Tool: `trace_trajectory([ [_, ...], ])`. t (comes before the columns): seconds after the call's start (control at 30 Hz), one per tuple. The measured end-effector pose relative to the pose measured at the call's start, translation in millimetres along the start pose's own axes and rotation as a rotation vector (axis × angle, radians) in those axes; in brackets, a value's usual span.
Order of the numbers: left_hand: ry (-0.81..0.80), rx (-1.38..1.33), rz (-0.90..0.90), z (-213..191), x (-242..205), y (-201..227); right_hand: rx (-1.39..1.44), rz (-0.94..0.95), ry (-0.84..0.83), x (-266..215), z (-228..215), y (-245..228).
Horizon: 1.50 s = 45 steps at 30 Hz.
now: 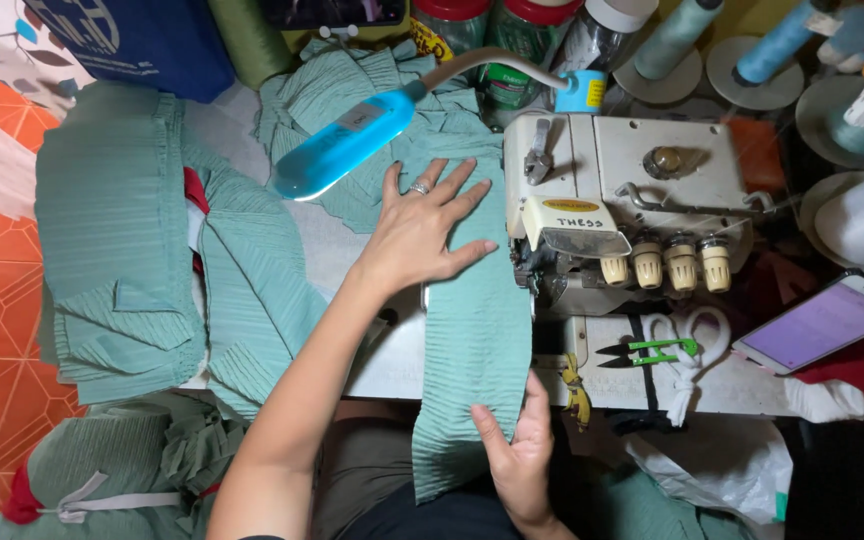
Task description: Sorting and organizing pleated green fabric strips on a sewing table
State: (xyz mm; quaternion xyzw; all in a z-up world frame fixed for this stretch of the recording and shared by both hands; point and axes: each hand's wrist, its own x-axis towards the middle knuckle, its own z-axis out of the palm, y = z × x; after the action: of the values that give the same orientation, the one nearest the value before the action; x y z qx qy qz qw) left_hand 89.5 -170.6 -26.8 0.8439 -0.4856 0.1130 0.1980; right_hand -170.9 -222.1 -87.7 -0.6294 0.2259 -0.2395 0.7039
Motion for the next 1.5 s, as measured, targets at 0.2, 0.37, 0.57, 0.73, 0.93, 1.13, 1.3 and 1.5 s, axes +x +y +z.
trace_trajectory([
  [0.2,0.114,-0.006,-0.118,6.3,11.6,-19.8,0.008,-0.080,0.005,-2.7,4.8,-5.1],
  [0.37,0.340,-0.010,-0.209,13.6,18.3,-34.0,-0.175,-0.140,0.035,1.3,1.2,-9.0],
  [0.57,0.419,0.083,-0.242,18.7,20.8,-49.9,-0.221,-0.125,0.098,6.4,1.6,-10.9],
  [0.73,0.496,0.020,-0.191,23.2,23.0,-80.5,-0.165,-0.164,0.086,12.5,4.7,-18.9],
  [0.93,0.593,0.156,-0.303,-17.9,23.4,-93.8,-0.220,-0.163,0.089,23.7,6.8,-22.2],
  [1.13,0.492,-0.008,-0.598,-38.5,20.2,-109.5,-0.090,-0.117,0.058,39.1,13.1,-22.2],
  [1.3,0.717,-0.352,-0.647,-44.7,14.7,-133.8,-0.230,-0.282,-0.026,54.0,17.0,-26.3],
  [1.5,0.835,-0.912,-0.790,-72.3,-1.6,-130.3,-0.295,-0.363,-0.062,66.9,14.2,-19.1],
])
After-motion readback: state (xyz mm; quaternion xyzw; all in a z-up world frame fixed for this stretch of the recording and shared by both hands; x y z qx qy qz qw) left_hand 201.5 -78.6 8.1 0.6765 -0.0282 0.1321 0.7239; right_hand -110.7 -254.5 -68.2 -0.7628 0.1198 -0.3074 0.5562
